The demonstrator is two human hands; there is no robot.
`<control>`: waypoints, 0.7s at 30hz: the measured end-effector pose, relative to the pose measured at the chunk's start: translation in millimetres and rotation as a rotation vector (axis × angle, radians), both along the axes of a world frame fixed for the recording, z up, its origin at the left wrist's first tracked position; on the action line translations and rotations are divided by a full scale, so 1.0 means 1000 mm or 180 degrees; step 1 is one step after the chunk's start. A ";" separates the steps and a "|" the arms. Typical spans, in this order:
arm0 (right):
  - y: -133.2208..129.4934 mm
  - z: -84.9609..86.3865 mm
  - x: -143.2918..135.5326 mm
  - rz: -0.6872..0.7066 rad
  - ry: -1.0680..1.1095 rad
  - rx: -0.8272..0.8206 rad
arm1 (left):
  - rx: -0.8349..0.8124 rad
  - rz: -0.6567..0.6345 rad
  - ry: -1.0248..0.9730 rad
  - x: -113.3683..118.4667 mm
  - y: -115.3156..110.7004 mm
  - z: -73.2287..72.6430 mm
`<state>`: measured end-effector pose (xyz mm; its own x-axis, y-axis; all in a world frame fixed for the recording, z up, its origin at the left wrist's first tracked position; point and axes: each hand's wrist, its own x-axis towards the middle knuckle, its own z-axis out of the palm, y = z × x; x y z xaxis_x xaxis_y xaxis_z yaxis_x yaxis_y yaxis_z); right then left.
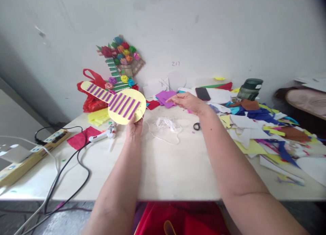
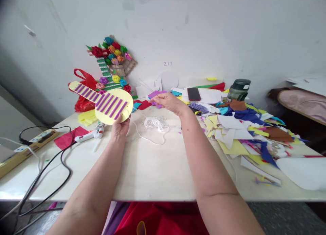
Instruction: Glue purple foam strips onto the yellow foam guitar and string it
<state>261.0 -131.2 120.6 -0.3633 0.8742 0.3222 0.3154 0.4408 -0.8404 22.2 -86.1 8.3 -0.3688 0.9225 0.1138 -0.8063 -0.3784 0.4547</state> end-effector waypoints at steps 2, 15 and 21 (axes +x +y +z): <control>0.020 -0.021 -0.006 -0.0455 0.0069 0.0051 | -0.0025 -0.0002 -0.0031 0.000 0.000 0.000; 0.060 -0.088 -0.018 -0.1707 -0.1001 -0.0225 | -0.0135 0.0479 0.0302 -0.006 0.006 -0.003; 0.081 -0.083 0.027 -0.2763 0.0742 -0.0095 | -0.0056 0.0459 0.0045 -0.006 0.006 -0.003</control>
<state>287.6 -50.0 37.1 0.5010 0.8197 0.2778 0.3473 0.1036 -0.9320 16.5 -79.7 5.2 -0.4961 0.8620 0.1042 -0.7375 -0.4817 0.4733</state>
